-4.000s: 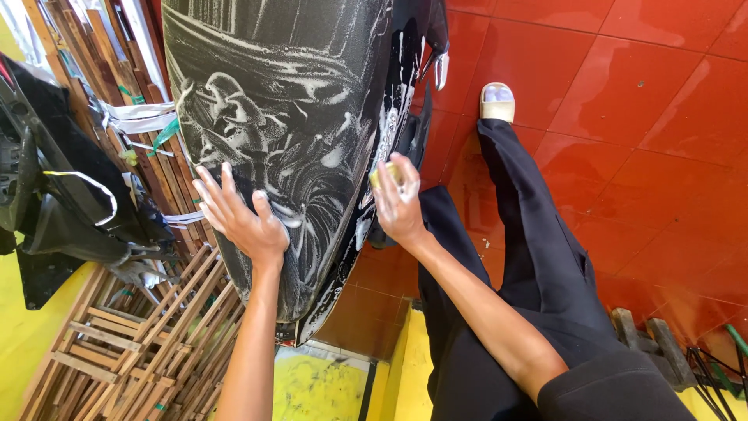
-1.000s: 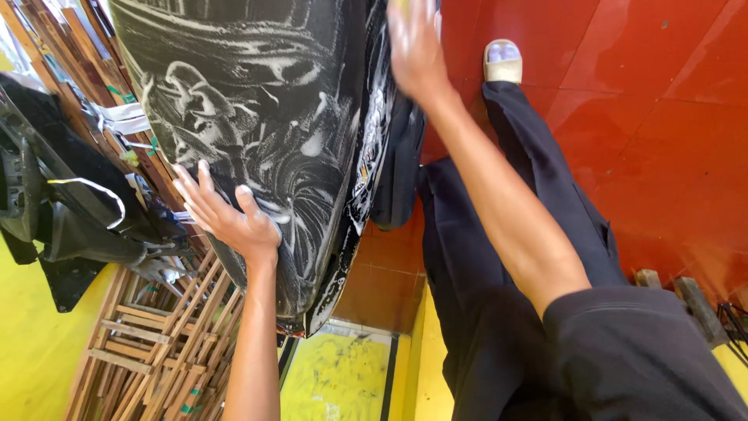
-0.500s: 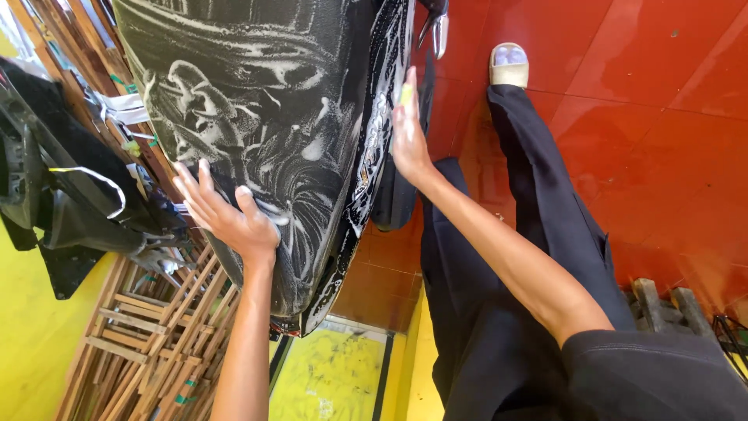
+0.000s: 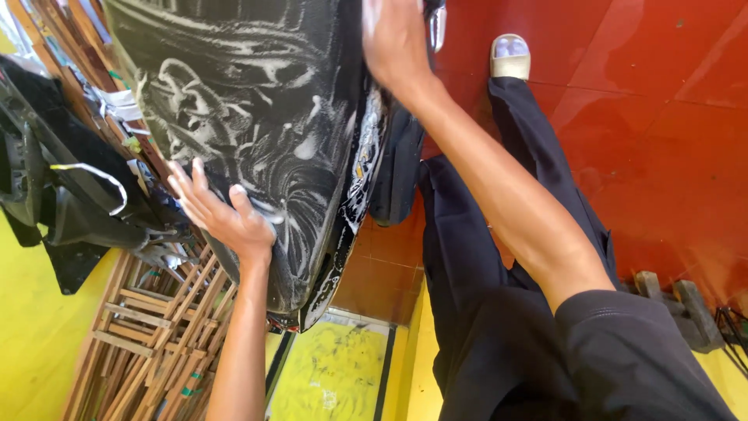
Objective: The person scrubs the seat of a black scooter with a yellow sponge and soapy water. They repeatedly dip the sponge into a green bucket to re-wet it and continue scrubbing the entire surface of the seat.
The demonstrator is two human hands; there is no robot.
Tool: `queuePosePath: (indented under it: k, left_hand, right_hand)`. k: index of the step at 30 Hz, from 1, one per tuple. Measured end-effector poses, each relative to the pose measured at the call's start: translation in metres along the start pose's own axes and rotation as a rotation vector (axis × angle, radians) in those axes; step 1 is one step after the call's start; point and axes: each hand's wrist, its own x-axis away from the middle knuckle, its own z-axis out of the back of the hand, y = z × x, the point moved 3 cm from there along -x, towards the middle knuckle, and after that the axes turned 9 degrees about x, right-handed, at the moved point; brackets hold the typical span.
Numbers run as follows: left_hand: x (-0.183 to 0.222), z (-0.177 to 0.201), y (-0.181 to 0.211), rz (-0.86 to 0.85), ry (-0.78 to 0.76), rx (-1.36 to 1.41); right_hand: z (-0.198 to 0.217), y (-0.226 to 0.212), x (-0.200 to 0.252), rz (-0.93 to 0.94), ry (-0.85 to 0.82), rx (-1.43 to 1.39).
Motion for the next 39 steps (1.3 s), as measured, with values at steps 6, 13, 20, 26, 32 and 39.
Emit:
queuePosePath:
  k: [6,13,20,26,32,39]
  left_hand:
    - [-0.003,0.000,0.004,0.004,0.004,0.025]
    - [-0.002,-0.004,-0.004,0.016,0.011,0.011]
    - [-0.005,-0.004,-0.005,0.001,0.051,0.001]
    - [-0.005,-0.003,0.001,0.000,0.068,0.029]
    - [-0.001,0.002,0.004,-0.017,0.079,0.038]
    - [-0.006,0.004,-0.003,-0.103,0.063,-0.022]
  right_hand:
    - [-0.006,0.015,0.078,-0.138,-0.361,0.105]
    - [0.006,-0.047,0.141,-0.412,-0.258,-0.075]
    - [-0.031,-0.119,0.241,-0.204,-0.101,0.175]
    - [-0.033,-0.139,0.336,0.071,-0.306,0.272]
    - [-0.004,-0.158,0.338,0.195,-0.354,0.188]
    - [-0.001,-0.107,0.255,0.112,-0.159,0.105]
